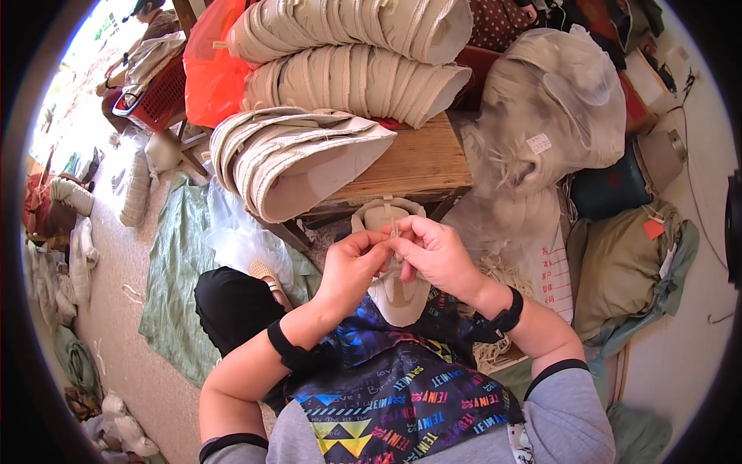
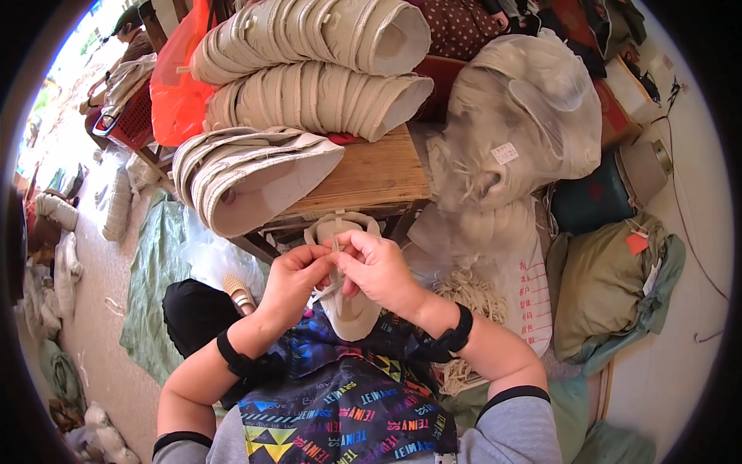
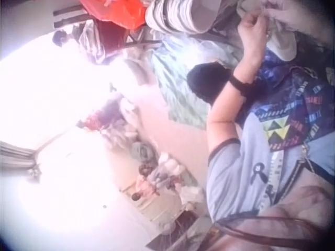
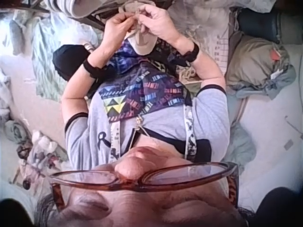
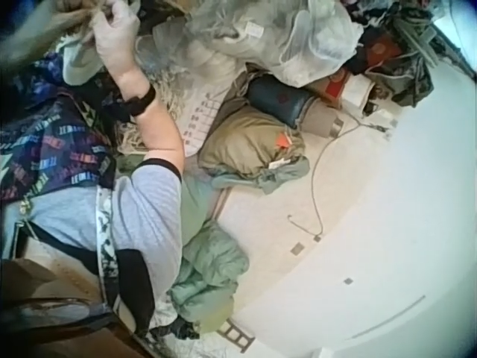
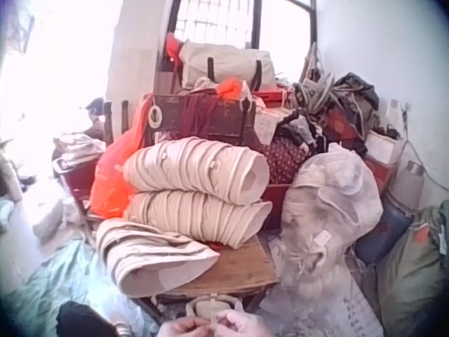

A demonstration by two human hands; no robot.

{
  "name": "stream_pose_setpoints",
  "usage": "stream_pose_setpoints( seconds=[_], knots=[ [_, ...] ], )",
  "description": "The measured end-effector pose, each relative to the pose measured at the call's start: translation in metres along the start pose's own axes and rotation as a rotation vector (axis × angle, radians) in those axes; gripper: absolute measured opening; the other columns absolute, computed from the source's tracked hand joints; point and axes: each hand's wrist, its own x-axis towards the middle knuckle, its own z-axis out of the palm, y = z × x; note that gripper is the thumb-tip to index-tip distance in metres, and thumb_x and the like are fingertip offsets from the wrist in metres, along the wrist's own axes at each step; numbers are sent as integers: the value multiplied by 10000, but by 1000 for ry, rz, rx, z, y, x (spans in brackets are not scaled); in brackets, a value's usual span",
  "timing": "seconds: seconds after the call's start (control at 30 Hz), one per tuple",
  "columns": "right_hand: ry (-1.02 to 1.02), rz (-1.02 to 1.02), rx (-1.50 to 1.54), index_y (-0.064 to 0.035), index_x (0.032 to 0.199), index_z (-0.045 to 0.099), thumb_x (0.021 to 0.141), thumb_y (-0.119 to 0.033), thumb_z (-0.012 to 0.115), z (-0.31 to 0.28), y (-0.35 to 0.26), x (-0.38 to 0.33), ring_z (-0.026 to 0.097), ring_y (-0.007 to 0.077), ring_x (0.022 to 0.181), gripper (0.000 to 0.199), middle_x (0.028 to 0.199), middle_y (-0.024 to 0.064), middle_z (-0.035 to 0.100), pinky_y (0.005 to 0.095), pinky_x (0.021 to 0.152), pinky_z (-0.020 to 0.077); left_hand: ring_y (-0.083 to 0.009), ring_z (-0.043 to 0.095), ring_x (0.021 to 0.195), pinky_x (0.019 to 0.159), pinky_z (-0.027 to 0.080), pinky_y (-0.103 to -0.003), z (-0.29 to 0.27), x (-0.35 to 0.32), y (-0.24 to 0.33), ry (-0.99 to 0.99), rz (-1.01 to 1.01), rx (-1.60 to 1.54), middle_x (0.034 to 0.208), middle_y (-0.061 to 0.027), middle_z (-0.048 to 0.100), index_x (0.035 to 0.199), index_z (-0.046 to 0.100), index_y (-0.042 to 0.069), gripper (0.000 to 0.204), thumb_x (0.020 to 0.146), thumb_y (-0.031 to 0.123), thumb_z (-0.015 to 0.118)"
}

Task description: Lacing a new shoe in a manufacturing assembly area.

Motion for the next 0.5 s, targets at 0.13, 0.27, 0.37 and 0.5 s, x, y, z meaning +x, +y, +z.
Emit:
stream_pose_setpoints(
  seconds=[0.13,0.27,0.37,0.5],
  knots=[
    [-10,8,-50,-1,1104,617,982,-103,569,-1,-8,8,592,42,580,166,811,14,646,194,530,487,-53,528,690,644,442,-207,-6,0,6,-5,-34,138,807,20,620,1036,674,-7,190,942,156,642],
    [47,-222,-127,-10,977,617,963,-56,558,1,-41,17,586,48,553,76,731,-2,592,202,491,478,-60,554,739,701,467,-216,-17,8,3,-73,88,99,842,23,631,1083,674,-3,207,951,150,629],
    [99,-482,-216,-9,1026,609,960,-8,520,3,-112,17,605,84,567,111,791,33,606,207,514,492,-60,557,777,721,464,-223,-28,8,11,-124,138,169,886,15,639,1165,669,3,276,982,195,590],
    [454,-1008,-424,6,1019,623,969,-117,534,-26,-219,16,582,95,656,159,798,43,639,219,659,473,-69,558,792,728,455,-218,-38,10,21,-281,88,253,935,-7,646,1300,594,19,392,1015,280,528]
  ],
)
